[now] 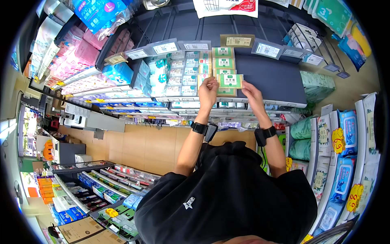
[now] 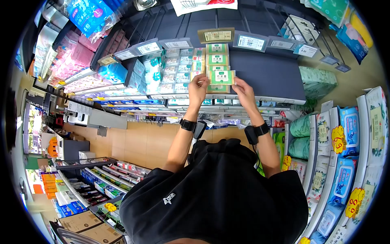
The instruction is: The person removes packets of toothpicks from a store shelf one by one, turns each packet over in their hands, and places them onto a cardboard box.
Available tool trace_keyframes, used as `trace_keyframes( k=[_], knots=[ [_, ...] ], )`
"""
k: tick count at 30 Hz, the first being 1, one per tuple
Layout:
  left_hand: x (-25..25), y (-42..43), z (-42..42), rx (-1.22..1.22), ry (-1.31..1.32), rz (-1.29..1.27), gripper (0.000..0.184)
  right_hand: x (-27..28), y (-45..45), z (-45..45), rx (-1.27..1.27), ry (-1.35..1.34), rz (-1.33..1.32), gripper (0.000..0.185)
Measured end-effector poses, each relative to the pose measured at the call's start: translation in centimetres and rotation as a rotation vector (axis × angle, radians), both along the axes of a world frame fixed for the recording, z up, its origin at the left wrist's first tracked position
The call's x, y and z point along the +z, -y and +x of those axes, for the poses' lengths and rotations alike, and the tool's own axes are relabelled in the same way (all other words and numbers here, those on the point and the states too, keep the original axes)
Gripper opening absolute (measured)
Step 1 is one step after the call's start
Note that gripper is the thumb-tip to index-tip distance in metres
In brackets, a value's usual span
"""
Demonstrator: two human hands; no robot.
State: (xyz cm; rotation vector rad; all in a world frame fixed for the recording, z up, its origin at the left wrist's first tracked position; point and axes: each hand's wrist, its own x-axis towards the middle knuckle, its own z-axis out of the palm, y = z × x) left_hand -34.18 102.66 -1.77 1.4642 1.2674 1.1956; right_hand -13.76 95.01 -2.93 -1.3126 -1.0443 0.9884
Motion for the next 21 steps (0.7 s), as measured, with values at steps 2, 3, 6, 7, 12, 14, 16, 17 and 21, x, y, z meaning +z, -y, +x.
trace_keyframes(
  k=[2, 3, 6, 7, 12, 14, 16, 17, 21],
  knots=[
    [0.9, 1.2, -0.4, -0.028, 0.082, -0.014, 0.027, 1.9, 1.9, -0.1, 0.029, -0.064, 0.032, 0.043],
    [1.2, 1.6, -0.6, -0.059, 0.165, -0.022, 0.027, 3.1, 2.9, -0.3, 0.027, -0.057, 0.06, 0.041],
    [3.0, 3.8, -1.3, -0.111, 0.208, -0.04, 0.03, 5.9, 5.7, -0.3, 0.048, -0.051, 0.106, 0.037],
    [3.8, 4.7, -1.5, -0.129, 0.212, -0.06, 0.032, 6.7, 6.7, -0.3, 0.072, -0.05, 0.126, 0.036],
    [6.5, 8.1, -2.0, -0.154, 0.298, -0.117, 0.03, 10.4, 10.7, -0.4, 0.072, -0.047, 0.1, 0.034],
    [7.7, 9.2, -2.0, -0.175, 0.289, -0.123, 0.03, 11.1, 11.9, -0.3, 0.066, -0.053, 0.101, 0.033],
    [8.5, 10.1, -1.9, -0.208, 0.3, -0.14, 0.029, 11.5, 13.0, -0.1, 0.001, -0.025, 0.081, 0.032],
    [8.8, 10.4, -1.9, -0.209, 0.299, -0.143, 0.029, 11.6, 13.4, -0.1, 0.0, -0.026, 0.078, 0.032],
    [10.0, 11.8, -1.9, -0.254, 0.362, -0.179, 0.027, 11.9, 14.2, 0.1, -0.029, -0.003, 0.085, 0.031]
  ],
)
